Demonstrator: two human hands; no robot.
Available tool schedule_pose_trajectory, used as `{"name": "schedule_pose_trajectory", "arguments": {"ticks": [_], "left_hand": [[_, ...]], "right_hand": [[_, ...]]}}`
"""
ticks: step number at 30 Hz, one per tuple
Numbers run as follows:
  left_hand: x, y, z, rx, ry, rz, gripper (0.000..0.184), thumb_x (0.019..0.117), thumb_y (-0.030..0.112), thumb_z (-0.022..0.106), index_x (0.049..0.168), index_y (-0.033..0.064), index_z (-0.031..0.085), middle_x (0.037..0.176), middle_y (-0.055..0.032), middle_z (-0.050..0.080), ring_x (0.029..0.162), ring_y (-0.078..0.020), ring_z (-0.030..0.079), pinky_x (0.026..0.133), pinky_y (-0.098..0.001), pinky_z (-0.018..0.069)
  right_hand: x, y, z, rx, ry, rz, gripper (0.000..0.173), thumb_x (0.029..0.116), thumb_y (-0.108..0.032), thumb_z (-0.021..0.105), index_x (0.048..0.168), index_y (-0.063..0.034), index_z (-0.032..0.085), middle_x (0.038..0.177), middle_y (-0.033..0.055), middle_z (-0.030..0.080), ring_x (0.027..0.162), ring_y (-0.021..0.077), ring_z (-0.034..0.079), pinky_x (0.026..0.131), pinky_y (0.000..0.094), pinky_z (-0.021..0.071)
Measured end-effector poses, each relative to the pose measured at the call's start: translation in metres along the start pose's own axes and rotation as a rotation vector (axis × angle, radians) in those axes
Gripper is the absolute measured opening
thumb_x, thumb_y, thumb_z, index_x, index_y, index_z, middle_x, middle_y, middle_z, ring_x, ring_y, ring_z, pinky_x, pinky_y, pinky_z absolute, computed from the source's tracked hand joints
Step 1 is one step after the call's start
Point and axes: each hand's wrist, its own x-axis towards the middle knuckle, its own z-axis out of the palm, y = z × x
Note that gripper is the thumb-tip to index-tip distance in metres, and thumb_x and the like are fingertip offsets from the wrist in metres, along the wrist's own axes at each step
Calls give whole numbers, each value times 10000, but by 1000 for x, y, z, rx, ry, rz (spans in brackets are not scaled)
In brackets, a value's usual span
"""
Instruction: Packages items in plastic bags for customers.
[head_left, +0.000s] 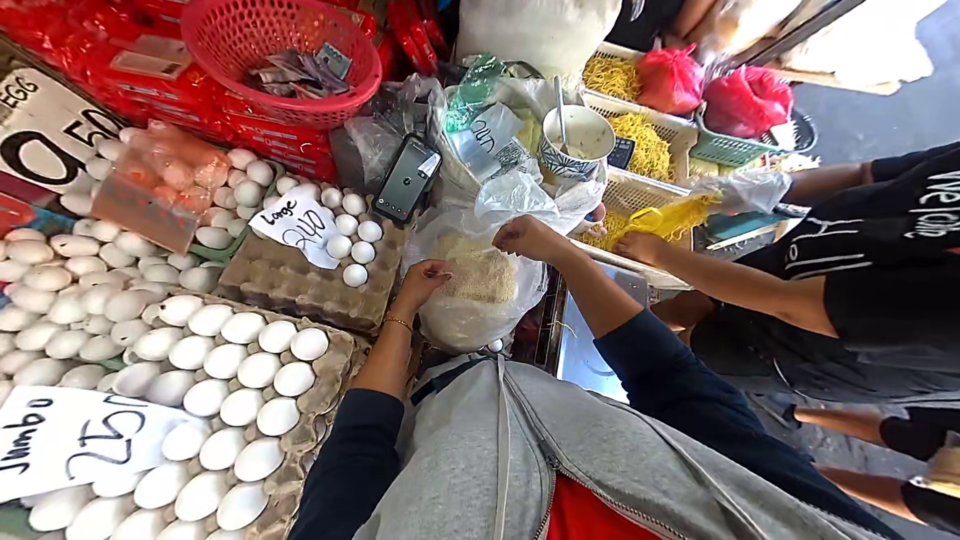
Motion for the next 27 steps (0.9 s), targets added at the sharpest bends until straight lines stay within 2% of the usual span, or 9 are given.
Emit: {"name": "schedule_pose_trajectory", "arguments": {"ticks": [4,7,9,12,15,18,21,24,27], "left_hand": [[1,1,-1,-32,-3,-22,387,943,73,721,1303,-22,617,1265,-211,645,1093,-299,648,966,-464,523],[-1,8,2,-34,-56,-8,413,927,32,723,1313,-41,597,1234,-213,640,1041,-271,644,935,-437,532],[-4,14,6,-18,-84,-5,441,927,18,713,1343,-34,577,1243,-219,635,1012,-269,647,910,-445,535],[-5,15,7,-19,-78,-8,440,936,19,701,1357,-13,575,1277,-217,625,1025,-285,650,912,-460,536],[-1,2,1,-5,-65,-10,436,939,32,702,1364,34,602,1312,-205,622,1050,-298,649,918,-476,534],[1,-9,-5,0,-43,-31,396,950,58,699,1338,37,625,1279,-199,636,1039,-295,649,919,-476,531],[-2,0,-6,-35,-26,-69,361,969,55,678,1318,-13,619,1274,-223,637,1063,-308,648,951,-480,521],[-8,10,-4,-129,1,-100,332,970,37,664,1294,-20,619,1237,-214,641,1040,-270,642,937,-438,525],[-11,4,-5,-232,-23,-84,360,974,26,651,1328,10,587,1252,-189,624,1035,-232,650,932,-405,545]], "right_hand": [[7,0,4,-52,-12,10,183,1000,-71,607,1080,48,722,930,162,704,782,196,639,782,401,538],[10,-11,20,-182,6,-43,197,996,-67,602,1085,53,730,1040,224,723,990,331,693,940,540,523],[10,-19,36,-353,7,-134,201,992,-26,564,1095,55,717,1107,252,704,1090,408,671,986,607,494],[5,-24,46,-562,38,-294,188,945,63,550,1058,51,701,1071,255,682,1040,437,671,906,608,525],[-1,-21,32,-577,140,-349,197,942,68,541,1050,55,706,1040,253,698,1016,435,684,904,603,536],[3,-12,20,-602,161,-176,187,953,31,552,1055,60,706,1062,281,699,1067,462,668,949,631,503],[19,9,34,-658,30,100,282,896,12,650,1169,80,667,1238,326,627,1204,513,584,969,703,458],[36,61,69,-548,-70,139,277,912,-75,684,1114,114,669,1218,337,630,1202,499,579,1008,688,433],[32,82,92,-317,-13,175,242,971,-72,634,1138,91,694,1202,320,657,1187,478,602,1024,668,429]]}}
